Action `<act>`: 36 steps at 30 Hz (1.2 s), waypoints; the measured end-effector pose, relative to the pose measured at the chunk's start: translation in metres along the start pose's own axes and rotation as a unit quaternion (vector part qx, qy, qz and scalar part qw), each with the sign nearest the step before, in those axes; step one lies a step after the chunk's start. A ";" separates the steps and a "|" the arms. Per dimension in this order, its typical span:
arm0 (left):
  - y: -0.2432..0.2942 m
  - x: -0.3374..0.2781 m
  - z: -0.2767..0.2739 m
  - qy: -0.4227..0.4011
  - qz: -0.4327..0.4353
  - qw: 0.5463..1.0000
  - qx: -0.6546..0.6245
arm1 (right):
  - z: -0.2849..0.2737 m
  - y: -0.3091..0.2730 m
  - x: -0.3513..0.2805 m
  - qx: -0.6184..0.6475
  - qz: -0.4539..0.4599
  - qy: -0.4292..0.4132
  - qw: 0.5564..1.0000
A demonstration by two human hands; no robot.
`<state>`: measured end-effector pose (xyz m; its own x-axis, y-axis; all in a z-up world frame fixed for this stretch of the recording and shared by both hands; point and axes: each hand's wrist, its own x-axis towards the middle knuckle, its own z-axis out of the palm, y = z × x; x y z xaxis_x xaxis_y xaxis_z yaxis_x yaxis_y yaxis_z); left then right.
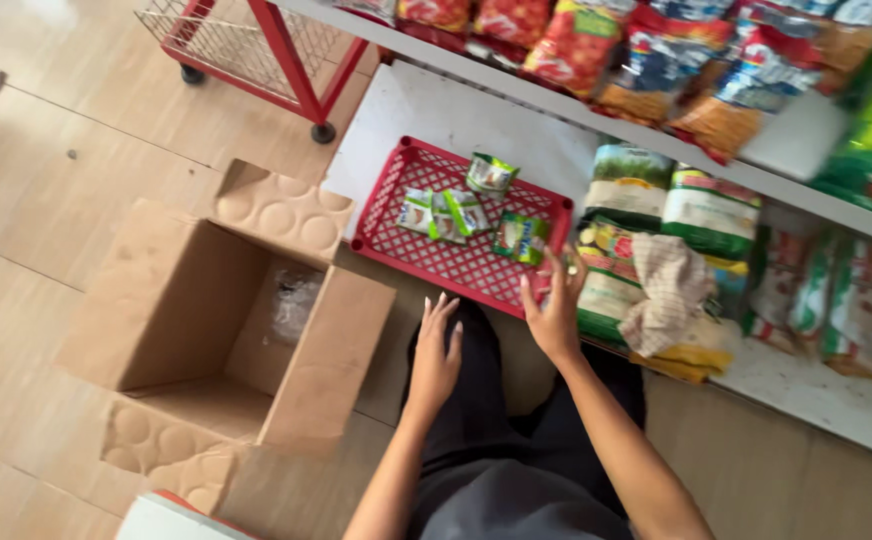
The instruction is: The person restocks shelves with various packaged goods, including Tic Tac mints, Sunlight detergent, and Rinso soap. They pick up items from a red basket and a cardboard box, arrange them on wire shelves, and close the box.
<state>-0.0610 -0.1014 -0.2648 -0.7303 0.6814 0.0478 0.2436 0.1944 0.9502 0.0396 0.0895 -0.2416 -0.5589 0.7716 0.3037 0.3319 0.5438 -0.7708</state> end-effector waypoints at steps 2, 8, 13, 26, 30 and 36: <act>-0.008 0.003 -0.003 0.005 -0.007 1.000 0.004 | 0.028 0.034 0.000 -0.030 -0.092 -0.018 0.995; -0.051 0.058 0.010 0.016 0.002 0.999 -0.037 | 0.062 0.127 0.013 -0.224 -0.047 -0.150 0.962; -0.112 0.173 0.030 0.072 -0.059 0.993 -0.070 | 0.088 0.155 0.037 -0.320 -0.004 -0.216 0.922; -0.125 0.262 0.055 -0.036 -0.266 0.951 0.153 | 0.100 0.147 0.021 -0.400 -0.020 -0.193 0.896; -0.136 0.242 0.070 0.040 -0.250 0.953 0.164 | 0.097 0.155 0.018 -0.373 -0.048 -0.181 0.909; -0.154 0.204 0.068 0.115 -0.187 0.975 0.036 | 0.087 0.169 0.011 -0.275 -0.077 -0.170 0.943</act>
<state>-0.2037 0.0557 -0.4222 -0.8982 0.3797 -0.2216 -0.0285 0.4527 0.8912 0.0235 0.1615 -0.4176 -0.8124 0.5708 0.1191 0.5193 0.8012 -0.2975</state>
